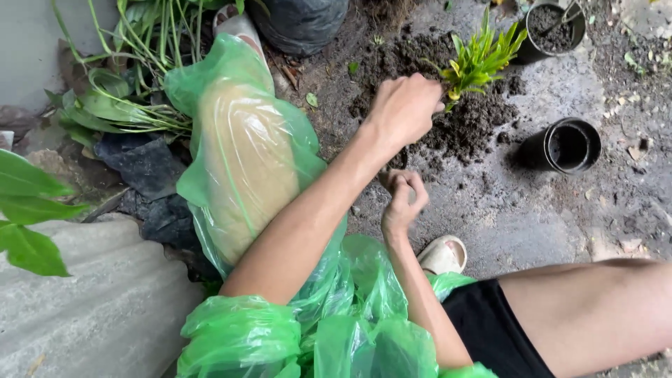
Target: Using a hand trowel to fill a small plastic pot with soil from a pile on the ground to secure a seedling.
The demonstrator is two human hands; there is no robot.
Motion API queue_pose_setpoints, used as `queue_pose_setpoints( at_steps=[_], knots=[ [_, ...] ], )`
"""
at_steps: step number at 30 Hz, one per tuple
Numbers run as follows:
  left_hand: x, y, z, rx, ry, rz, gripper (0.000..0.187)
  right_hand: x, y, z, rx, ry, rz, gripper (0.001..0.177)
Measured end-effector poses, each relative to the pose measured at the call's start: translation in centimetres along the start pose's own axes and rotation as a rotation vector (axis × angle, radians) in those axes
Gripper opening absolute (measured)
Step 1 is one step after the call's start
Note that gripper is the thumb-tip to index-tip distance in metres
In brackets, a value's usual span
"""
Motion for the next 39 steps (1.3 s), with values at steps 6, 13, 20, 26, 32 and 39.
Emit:
queue_pose_setpoints(
  at_steps=[6, 13, 20, 26, 32, 39],
  knots=[
    [1.7, 0.7, 1.8, -0.076, -0.046, 0.071, 0.013, -4.4, -4.7, 3.5, -0.182, -0.039, -0.007, 0.020],
    [4.3, 2.0, 2.2, -0.089, -0.060, 0.042, 0.011, -11.7, -4.6, 15.3, -0.294, 0.168, 0.065, 0.027],
    [7.1, 3.4, 3.6, -0.260, -0.185, 0.078, 0.017, -22.4, -3.8, 16.2, -0.173, 0.011, 0.459, 0.031],
    [8.3, 3.5, 2.9, -0.164, -0.215, 0.109, 0.020, -27.5, -6.2, 7.0, -0.113, -0.012, 0.793, 0.030],
    [8.9, 3.1, 8.1, 0.392, -0.433, 0.520, 0.038, -27.9, 12.3, 4.4, 0.225, -0.005, 0.304, 0.021],
    [7.9, 2.7, 4.8, -0.021, -0.505, 0.279, 0.033, -27.8, 16.6, 7.3, 0.836, 0.196, -0.042, 0.013]
  ],
)
Point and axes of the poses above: each hand's wrist, its own x-axis away from the middle knuckle, its own z-axis out of the back of the hand, y = z × x, the point moved 8 cm from there along -x, towards the middle knuckle, and after that the axes turned 6 degrees about -y, right-handed, at the moved point
